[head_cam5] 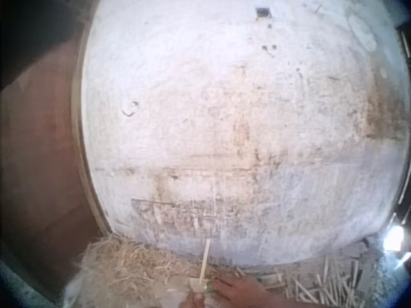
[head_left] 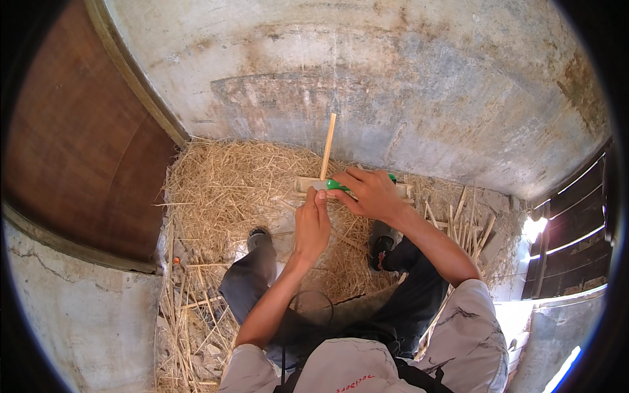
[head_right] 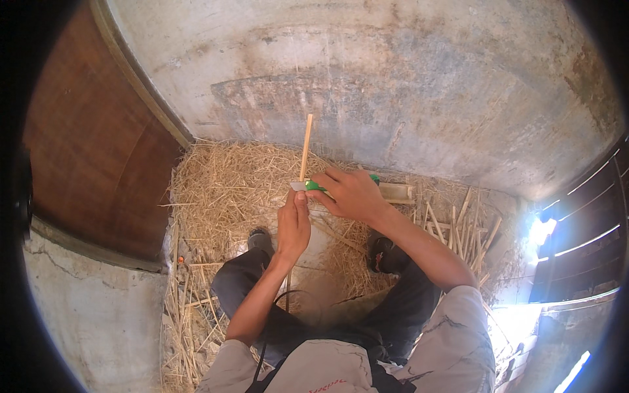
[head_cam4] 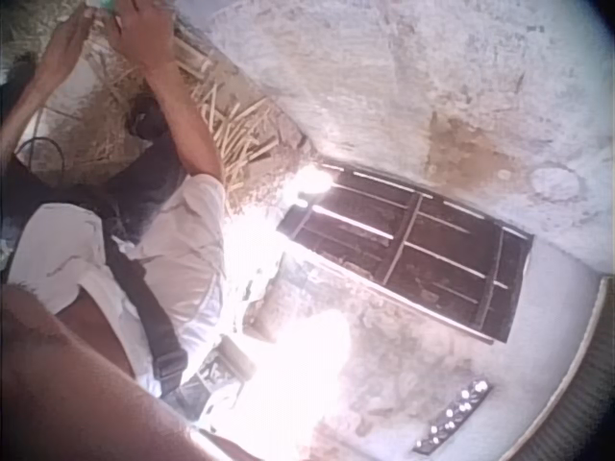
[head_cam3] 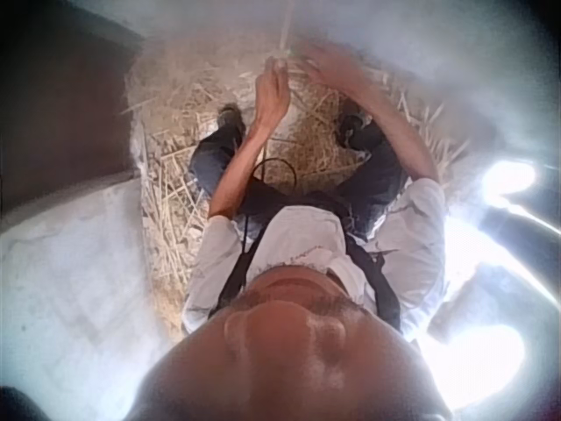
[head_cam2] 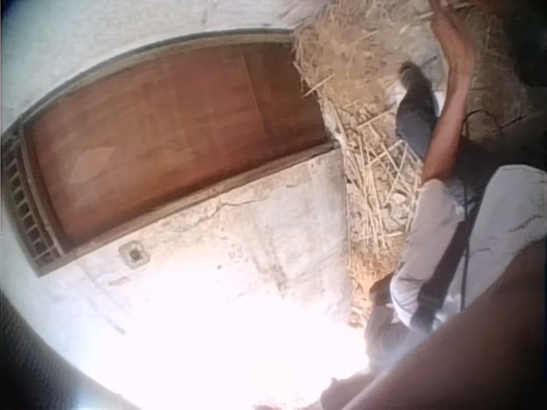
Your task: The person whittles and shapes a thin wooden strip using a small green knife while holding it against another perpendicular wooden strip to create a joint.
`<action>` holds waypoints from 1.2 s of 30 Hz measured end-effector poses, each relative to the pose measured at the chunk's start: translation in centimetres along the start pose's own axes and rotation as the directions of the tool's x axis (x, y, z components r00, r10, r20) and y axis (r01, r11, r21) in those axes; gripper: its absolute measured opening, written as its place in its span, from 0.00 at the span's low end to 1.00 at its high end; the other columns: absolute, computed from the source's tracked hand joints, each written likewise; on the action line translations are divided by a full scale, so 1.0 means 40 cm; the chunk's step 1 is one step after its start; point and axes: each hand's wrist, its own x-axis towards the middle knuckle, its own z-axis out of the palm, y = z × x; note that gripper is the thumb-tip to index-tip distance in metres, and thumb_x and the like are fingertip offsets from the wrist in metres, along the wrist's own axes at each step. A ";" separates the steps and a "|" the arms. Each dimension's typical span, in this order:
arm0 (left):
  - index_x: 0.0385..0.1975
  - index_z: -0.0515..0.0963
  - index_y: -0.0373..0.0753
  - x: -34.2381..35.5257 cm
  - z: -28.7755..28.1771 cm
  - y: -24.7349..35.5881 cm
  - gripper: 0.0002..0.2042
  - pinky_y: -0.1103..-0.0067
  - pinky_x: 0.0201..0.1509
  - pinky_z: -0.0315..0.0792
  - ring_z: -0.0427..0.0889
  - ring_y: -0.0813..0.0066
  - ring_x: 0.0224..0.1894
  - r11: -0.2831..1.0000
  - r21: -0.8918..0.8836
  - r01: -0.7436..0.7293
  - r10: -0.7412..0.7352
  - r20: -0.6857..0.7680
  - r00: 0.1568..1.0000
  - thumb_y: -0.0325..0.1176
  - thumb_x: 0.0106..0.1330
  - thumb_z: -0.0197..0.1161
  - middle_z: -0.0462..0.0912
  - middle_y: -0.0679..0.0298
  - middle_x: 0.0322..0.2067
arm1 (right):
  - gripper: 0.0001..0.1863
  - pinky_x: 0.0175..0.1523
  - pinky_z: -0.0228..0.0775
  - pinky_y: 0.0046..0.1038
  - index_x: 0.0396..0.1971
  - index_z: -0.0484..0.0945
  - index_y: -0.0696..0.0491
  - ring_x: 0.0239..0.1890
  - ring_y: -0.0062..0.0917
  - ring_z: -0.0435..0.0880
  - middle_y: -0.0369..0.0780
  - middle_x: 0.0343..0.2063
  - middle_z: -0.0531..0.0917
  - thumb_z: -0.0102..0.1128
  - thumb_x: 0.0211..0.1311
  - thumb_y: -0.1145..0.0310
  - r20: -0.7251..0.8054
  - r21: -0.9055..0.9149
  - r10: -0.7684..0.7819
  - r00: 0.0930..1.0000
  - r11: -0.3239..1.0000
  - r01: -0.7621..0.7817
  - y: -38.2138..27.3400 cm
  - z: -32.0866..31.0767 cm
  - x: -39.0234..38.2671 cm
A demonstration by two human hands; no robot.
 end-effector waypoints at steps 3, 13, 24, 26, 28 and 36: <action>0.43 0.72 0.33 -0.001 -0.001 0.003 0.17 0.57 0.24 0.59 0.74 0.45 0.18 1.000 0.013 0.007 -0.007 -0.006 1.000 0.41 0.89 0.44 0.72 0.45 0.18 | 0.15 0.26 0.75 0.33 0.46 0.86 0.47 0.23 0.32 0.86 0.35 0.30 0.84 0.69 0.72 0.52 -0.017 -0.033 0.002 1.000 0.999 -0.003 -0.007 -0.003 0.004; 0.41 0.71 0.34 0.002 -0.004 0.035 0.16 0.57 0.23 0.61 0.75 0.42 0.18 0.998 0.056 0.013 -0.013 0.001 1.000 0.40 0.89 0.45 0.72 0.45 0.16 | 0.15 0.27 0.77 0.36 0.47 0.86 0.45 0.25 0.34 0.88 0.36 0.32 0.86 0.65 0.74 0.50 0.009 -0.032 0.058 0.998 0.998 -0.058 -0.015 -0.025 0.009; 0.41 0.71 0.33 -0.001 0.020 0.014 0.15 0.53 0.23 0.61 0.75 0.36 0.19 0.993 0.099 -0.065 0.066 -0.008 0.998 0.38 0.88 0.46 0.72 0.43 0.16 | 0.13 0.28 0.76 0.35 0.44 0.87 0.51 0.23 0.33 0.87 0.37 0.31 0.88 0.75 0.68 0.60 -0.150 -0.053 0.152 0.977 0.985 -0.161 0.050 -0.079 0.048; 0.41 0.71 0.33 -0.008 0.014 0.019 0.15 0.53 0.23 0.61 0.76 0.36 0.20 0.994 0.110 -0.020 0.017 0.029 0.999 0.38 0.88 0.46 0.73 0.43 0.16 | 0.12 0.28 0.77 0.35 0.44 0.88 0.51 0.23 0.33 0.87 0.38 0.32 0.89 0.75 0.69 0.60 -0.185 -0.017 0.181 0.966 0.982 -0.188 0.054 -0.078 0.049; 0.42 0.71 0.33 -0.013 0.018 0.022 0.15 0.53 0.23 0.61 0.76 0.36 0.20 0.994 0.106 0.006 -0.011 0.045 0.999 0.38 0.88 0.46 0.73 0.43 0.16 | 0.12 0.29 0.76 0.35 0.43 0.88 0.52 0.22 0.32 0.86 0.39 0.32 0.89 0.74 0.70 0.60 -0.232 -0.003 0.209 0.950 0.977 -0.215 0.069 -0.089 0.063; 0.44 0.73 0.34 -0.045 0.034 0.032 0.14 0.56 0.24 0.64 0.78 0.41 0.19 0.998 0.048 0.047 -0.052 0.109 0.993 0.40 0.86 0.50 0.74 0.45 0.17 | 0.13 0.33 0.75 0.36 0.45 0.86 0.54 0.23 0.38 0.84 0.45 0.24 0.85 0.66 0.76 0.58 -0.332 0.054 0.531 0.779 0.836 -0.547 0.189 -0.179 0.066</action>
